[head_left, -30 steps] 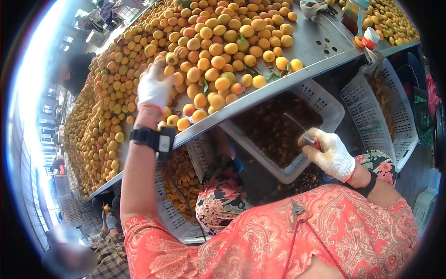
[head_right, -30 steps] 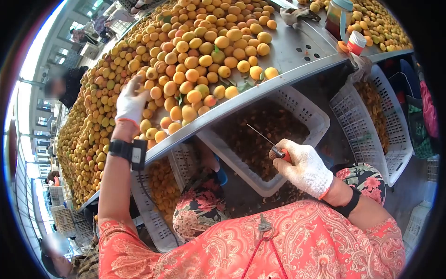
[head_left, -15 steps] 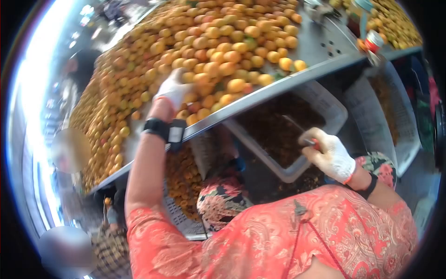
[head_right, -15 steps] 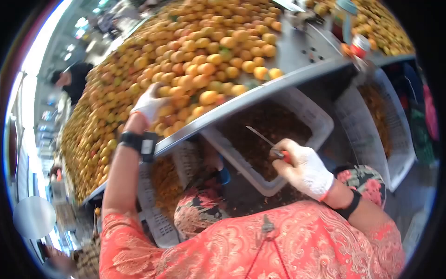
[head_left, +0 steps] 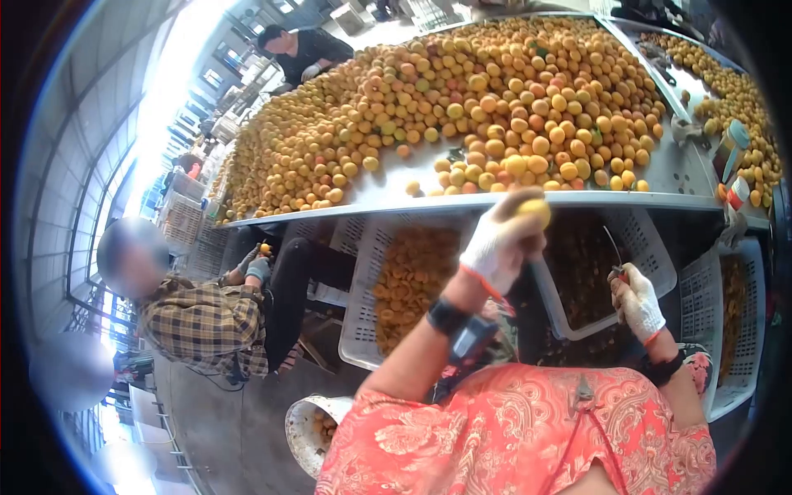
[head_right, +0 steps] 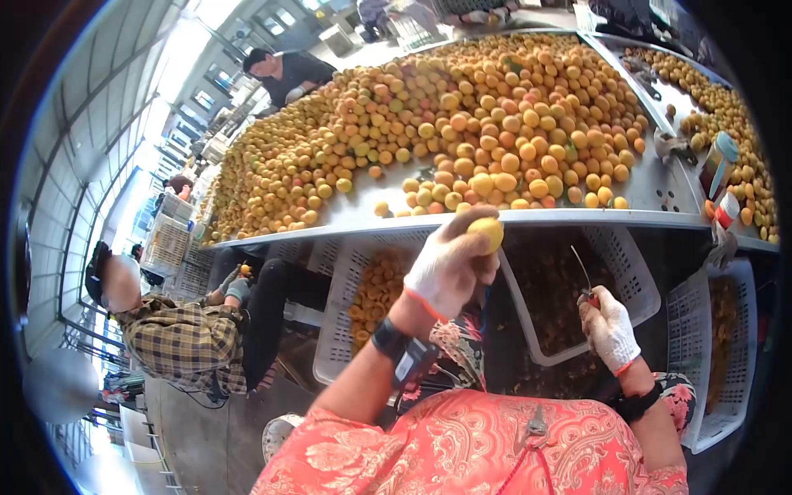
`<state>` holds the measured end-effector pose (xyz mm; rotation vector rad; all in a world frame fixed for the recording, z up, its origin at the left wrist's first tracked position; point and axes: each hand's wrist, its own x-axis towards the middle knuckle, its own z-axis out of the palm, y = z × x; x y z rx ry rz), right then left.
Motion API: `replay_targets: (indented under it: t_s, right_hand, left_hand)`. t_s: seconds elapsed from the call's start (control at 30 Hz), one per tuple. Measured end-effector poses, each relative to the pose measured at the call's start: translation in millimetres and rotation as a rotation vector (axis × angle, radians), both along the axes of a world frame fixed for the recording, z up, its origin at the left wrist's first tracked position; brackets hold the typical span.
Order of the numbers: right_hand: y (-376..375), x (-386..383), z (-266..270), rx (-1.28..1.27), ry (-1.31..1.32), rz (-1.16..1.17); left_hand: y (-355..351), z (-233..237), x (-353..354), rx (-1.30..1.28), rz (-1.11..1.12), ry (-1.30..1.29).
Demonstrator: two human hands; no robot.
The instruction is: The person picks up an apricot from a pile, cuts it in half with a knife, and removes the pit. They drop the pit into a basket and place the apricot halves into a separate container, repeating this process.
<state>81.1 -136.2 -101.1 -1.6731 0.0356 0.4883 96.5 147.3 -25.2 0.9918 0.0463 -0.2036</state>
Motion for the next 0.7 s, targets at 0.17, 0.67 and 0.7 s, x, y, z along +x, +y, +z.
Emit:
replay_targets:
  t_s: [0.17,0.67,0.7]
  right_hand:
    - [23,-30,47,0.103,-0.238,0.118]
    - [42,-99,123,-0.101,-0.766,0.254]
    - [41,-101,124,-0.091,-0.738,0.255]
  left_hand:
    - [-2,21,-57,-0.025,0.085,-0.202]
    - [-37,54,-112,0.078,0.031,-0.379]
    - [-38,57,-114,0.078,0.015,-0.385]
